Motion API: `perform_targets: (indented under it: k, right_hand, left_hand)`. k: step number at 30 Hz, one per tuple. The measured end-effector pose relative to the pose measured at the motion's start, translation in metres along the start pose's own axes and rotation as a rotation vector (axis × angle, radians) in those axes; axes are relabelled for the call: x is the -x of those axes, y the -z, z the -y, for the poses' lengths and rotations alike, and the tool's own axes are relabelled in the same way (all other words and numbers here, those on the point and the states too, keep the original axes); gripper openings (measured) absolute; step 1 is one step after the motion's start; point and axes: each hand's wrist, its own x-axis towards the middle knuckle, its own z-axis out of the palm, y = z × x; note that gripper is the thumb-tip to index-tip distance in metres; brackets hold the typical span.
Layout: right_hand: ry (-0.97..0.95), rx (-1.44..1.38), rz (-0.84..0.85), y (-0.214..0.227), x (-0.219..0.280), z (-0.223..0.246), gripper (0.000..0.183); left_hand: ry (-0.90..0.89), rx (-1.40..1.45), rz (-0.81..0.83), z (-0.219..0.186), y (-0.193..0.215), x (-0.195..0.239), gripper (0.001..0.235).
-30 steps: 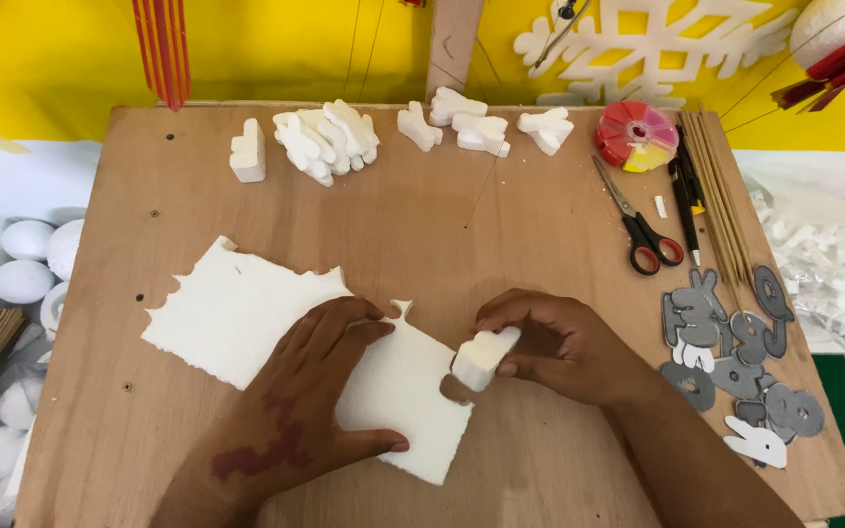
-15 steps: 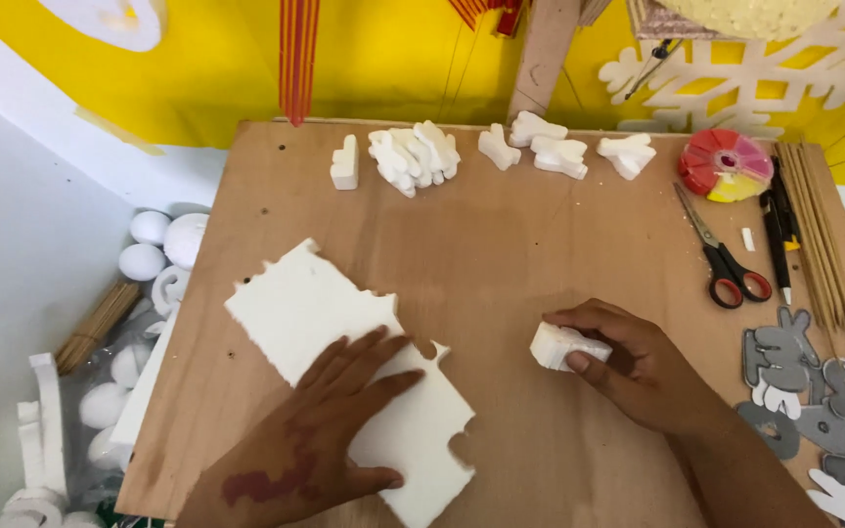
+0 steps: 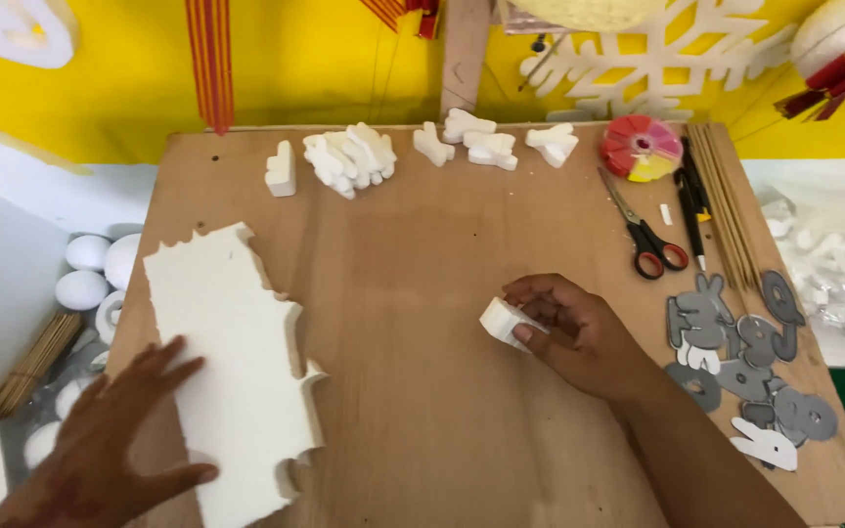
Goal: The person is tearing foam and then inspecting and cleaning small pre-cut foam shapes by removing excess material with their fingers.
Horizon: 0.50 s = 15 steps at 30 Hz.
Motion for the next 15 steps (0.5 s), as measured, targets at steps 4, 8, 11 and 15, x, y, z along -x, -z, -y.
perform_targets:
  k: [4,8,11,15]
  right_hand:
    - [-0.047,0.055,-0.003,0.005,0.002,0.007,0.044]
    - [-0.051,0.352,-0.003,0.008,0.001,0.017,0.068]
    - [-0.161,0.46,0.045,0.01,0.0,0.029,0.086]
    - [-0.045,0.492,0.154,0.014,0.002,0.023,0.056]
  left_hand:
    - [0.102,-0.031,0.013,0.007,0.013,-0.001,0.125]
    - [0.092,-0.04,-0.315,-0.017,0.017,0.007,0.103]
    - [-0.065,-0.015,-0.513,-0.063,0.017,0.005,0.084]
    - [-0.341,0.283,-0.461,-0.179,-0.008,0.004,0.064]
